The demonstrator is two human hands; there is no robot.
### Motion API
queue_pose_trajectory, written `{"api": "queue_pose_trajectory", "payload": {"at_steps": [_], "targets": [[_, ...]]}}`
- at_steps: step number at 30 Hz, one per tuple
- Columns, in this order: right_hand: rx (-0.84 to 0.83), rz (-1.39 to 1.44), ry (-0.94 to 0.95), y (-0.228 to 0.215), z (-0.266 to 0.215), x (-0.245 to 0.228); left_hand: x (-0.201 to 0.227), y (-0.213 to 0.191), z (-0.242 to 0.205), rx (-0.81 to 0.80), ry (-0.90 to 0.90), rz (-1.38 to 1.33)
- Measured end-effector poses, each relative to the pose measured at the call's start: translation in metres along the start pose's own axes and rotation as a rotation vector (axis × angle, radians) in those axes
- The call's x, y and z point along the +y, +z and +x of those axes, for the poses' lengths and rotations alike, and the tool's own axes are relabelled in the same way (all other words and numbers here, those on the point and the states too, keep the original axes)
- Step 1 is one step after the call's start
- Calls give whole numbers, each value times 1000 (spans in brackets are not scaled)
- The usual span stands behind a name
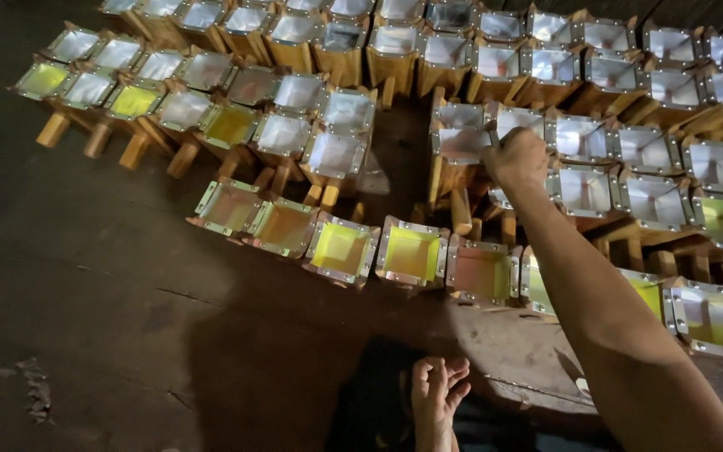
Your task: The person applies glue from a small bottle to the edges of wooden frame components and joins them together to form lantern-like boxes while sitting on a floor. They pick up individual wooden parts from a large collection, apply adhesive precisely, and press the pieces together to ensure a secure bond.
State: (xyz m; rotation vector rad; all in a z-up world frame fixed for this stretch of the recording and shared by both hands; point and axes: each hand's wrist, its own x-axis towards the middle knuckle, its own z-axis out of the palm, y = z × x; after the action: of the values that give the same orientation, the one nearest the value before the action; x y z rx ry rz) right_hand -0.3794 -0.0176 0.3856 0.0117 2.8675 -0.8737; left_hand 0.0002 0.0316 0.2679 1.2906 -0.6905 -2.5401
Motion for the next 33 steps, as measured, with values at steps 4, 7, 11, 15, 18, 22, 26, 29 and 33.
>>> {"api": "queue_pose_trajectory", "payload": {"at_steps": [4, 7, 11, 15, 18, 22, 26, 29, 33], "targets": [[31, -1, -78, 1, -3, 2, 1, 2, -1, 4, 29, 4], [51, 3, -107, 3, -2, 3, -18, -9, 7, -94, 255, 96], [69, 65, -38, 8, -3, 5, 65, 46, -55, -192, 1239, 954], [117, 108, -99, 14, -2, 10, 115, 83, -16, -164, 1438, 1359], [117, 102, -81, 9, -2, 9, 116, 87, 29, -126, 1480, 1584], [160, 11, -175, 24, 4, 30, 99, 76, 65, -112, 1491, 1669], [233, -14, -190, 35, 17, 43, 105, 73, 60, -84, 1650, 1574], [105, 34, -79, 13, -4, 17, 112, 71, 44, -138, 1530, 1624], [112, 35, -94, 9, -11, 20, 107, 73, 43, -92, 1519, 1667]]}}
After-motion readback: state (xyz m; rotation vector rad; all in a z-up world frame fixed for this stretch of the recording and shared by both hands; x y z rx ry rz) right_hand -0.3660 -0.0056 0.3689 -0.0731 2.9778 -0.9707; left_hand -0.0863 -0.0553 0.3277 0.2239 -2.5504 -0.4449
